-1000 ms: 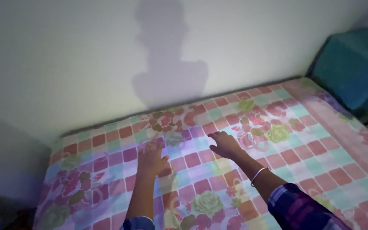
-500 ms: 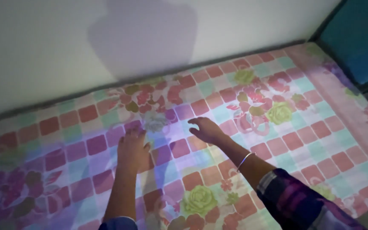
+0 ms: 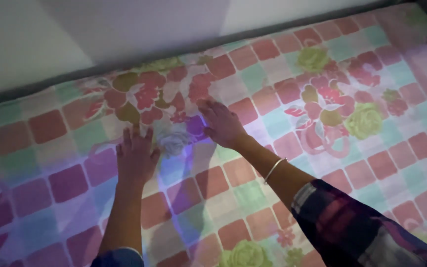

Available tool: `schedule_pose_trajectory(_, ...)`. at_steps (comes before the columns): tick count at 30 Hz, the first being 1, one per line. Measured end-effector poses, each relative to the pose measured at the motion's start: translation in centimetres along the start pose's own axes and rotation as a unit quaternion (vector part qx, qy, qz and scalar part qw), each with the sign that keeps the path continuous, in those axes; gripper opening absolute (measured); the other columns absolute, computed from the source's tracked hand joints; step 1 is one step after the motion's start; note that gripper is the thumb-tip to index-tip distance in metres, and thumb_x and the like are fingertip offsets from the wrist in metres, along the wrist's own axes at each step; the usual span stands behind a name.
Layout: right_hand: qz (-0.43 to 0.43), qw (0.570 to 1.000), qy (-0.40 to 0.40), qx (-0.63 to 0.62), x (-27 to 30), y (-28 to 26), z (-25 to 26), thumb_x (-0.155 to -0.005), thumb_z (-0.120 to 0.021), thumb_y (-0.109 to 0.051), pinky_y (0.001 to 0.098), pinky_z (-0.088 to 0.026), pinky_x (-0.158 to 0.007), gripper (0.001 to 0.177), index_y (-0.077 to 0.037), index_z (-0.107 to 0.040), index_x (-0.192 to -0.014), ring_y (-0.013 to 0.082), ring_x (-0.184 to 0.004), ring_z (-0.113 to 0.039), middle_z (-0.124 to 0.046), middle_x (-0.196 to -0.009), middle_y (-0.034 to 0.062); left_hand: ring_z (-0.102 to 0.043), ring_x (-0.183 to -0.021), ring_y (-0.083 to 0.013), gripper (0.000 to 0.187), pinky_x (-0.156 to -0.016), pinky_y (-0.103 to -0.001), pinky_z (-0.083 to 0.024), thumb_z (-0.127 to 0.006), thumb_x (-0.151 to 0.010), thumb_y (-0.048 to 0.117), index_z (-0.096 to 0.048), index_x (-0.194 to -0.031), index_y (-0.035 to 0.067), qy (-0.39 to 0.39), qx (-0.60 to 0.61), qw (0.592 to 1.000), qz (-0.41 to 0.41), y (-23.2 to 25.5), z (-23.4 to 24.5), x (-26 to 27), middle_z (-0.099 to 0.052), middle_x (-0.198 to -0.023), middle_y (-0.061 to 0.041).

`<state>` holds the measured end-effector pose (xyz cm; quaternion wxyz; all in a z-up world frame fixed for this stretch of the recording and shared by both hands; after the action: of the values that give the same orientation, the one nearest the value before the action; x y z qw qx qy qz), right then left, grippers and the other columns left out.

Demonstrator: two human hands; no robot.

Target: The person is spreading and tucking in a bedsheet on a single bed.

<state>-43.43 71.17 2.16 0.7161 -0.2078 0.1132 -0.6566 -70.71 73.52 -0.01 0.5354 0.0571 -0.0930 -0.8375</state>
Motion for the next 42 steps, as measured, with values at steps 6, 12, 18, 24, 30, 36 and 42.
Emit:
schedule_pose_trajectory(6,0.041,0.994,0.078,0.069,-6.6,2.7,-4.0,-0.093,-0.065,-0.037,0.0626,-0.032,-0.111,0.066,-0.019,-0.043,-0.153,0.0386,-0.151,-0.029,-0.036,-0.161,0.0190,-0.016,-0.152,-0.0456,0.075,-0.109,-0.075,-0.022,-0.057,-0.093,0.048,-0.033,-0.160,0.026,-0.010,-0.036,0.999,0.039,-2.3,-3.8,-5.3,-0.021,-0.167,-0.016)
schedule_pose_trajectory(12,0.059,0.967,0.207,0.140,-11.8,3.0,-3.6,-0.104,-0.054,-0.041,0.0706,-0.026,-0.116,0.056,-0.024,-0.043,-0.157,0.0420,-0.152,-0.029,-0.033,-0.162,0.0198,-0.007,-0.156,-0.0442,0.073,-0.115,-0.079,-0.009,-0.050,-0.094,0.050,-0.033,-0.160,0.025,0.082,-0.021,0.996,0.005,-3.0,-2.4,-7.3,-0.017,-0.170,-0.016)
schedule_pose_trajectory(18,0.062,0.960,0.212,0.169,-17.4,3.9,-3.3,-0.103,-0.049,-0.045,0.0728,-0.025,-0.109,0.057,-0.019,-0.045,-0.153,0.0442,-0.148,-0.032,-0.034,-0.162,0.0176,-0.030,-0.157,-0.0465,0.054,-0.116,-0.079,-0.018,-0.045,-0.114,0.040,-0.046,-0.161,0.014,0.226,-0.048,0.973,-0.016,-6.1,-2.2,-13.1,-0.037,-0.168,-0.022)
schedule_pose_trajectory(24,0.069,0.950,0.264,0.150,-21.0,3.1,-3.1,-0.103,-0.048,-0.041,0.0750,-0.026,-0.107,0.045,-0.015,-0.063,-0.136,0.0385,-0.130,-0.050,-0.060,-0.135,0.0151,-0.050,-0.137,-0.0440,0.047,-0.107,-0.079,-0.025,-0.046,-0.113,0.042,-0.060,-0.146,0.012,0.230,-0.062,0.971,-0.021,-8.1,-1.3,-17.7,-0.058,-0.144,-0.021)
schedule_pose_trajectory(30,-0.067,0.953,0.260,0.143,-20.8,-3.2,-1.7,-0.090,-0.056,-0.039,0.0780,-0.024,-0.106,0.036,-0.014,-0.071,-0.111,0.0361,-0.123,-0.053,-0.065,-0.121,0.0139,-0.054,-0.128,-0.0426,0.045,-0.109,-0.074,-0.028,-0.047,-0.114,0.047,-0.067,-0.127,0.009,0.187,-0.041,0.981,0.032,-9.0,-1.5,-19.3,-0.064,-0.133,-0.021)
schedule_pose_trajectory(36,0.166,0.920,0.263,-0.240,-21.8,-13.7,-6.7,-0.104,-0.057,-0.025,0.0503,-0.039,-0.122,0.044,-0.004,-0.055,-0.143,0.0392,-0.138,-0.051,-0.058,-0.144,0.0231,-0.057,-0.123,-0.0386,0.036,-0.108,-0.061,-0.035,-0.047,-0.111,0.039,-0.067,-0.129,0.014,0.132,-0.097,0.985,0.053,-12.5,-5.8,-21.3,-0.065,-0.129,-0.018)
schedule_pose_trajectory(42,0.089,0.928,0.301,-0.200,-21.9,-15.7,-8.5,-0.102,-0.054,-0.035,0.0486,-0.030,-0.127,0.042,-0.020,-0.061,-0.140,0.0278,-0.145,-0.053,-0.063,-0.147,0.0048,-0.058,-0.123,-0.0276,0.031,-0.108,-0.047,-0.042,-0.048,-0.106,0.029,-0.062,-0.127,0.011,0.144,-0.040,0.989,-0.003,-16.1,-9.4,-21.7,-0.064,-0.130,-0.011)
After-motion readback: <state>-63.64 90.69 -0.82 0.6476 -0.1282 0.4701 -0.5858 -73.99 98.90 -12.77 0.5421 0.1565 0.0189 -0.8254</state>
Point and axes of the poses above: each hand's wrist, its own x-axis away from the middle knuckle, its own z-axis out of the back of the hand, y = z × x, the point moved 4 cm from there along -x, towards the middle knuckle
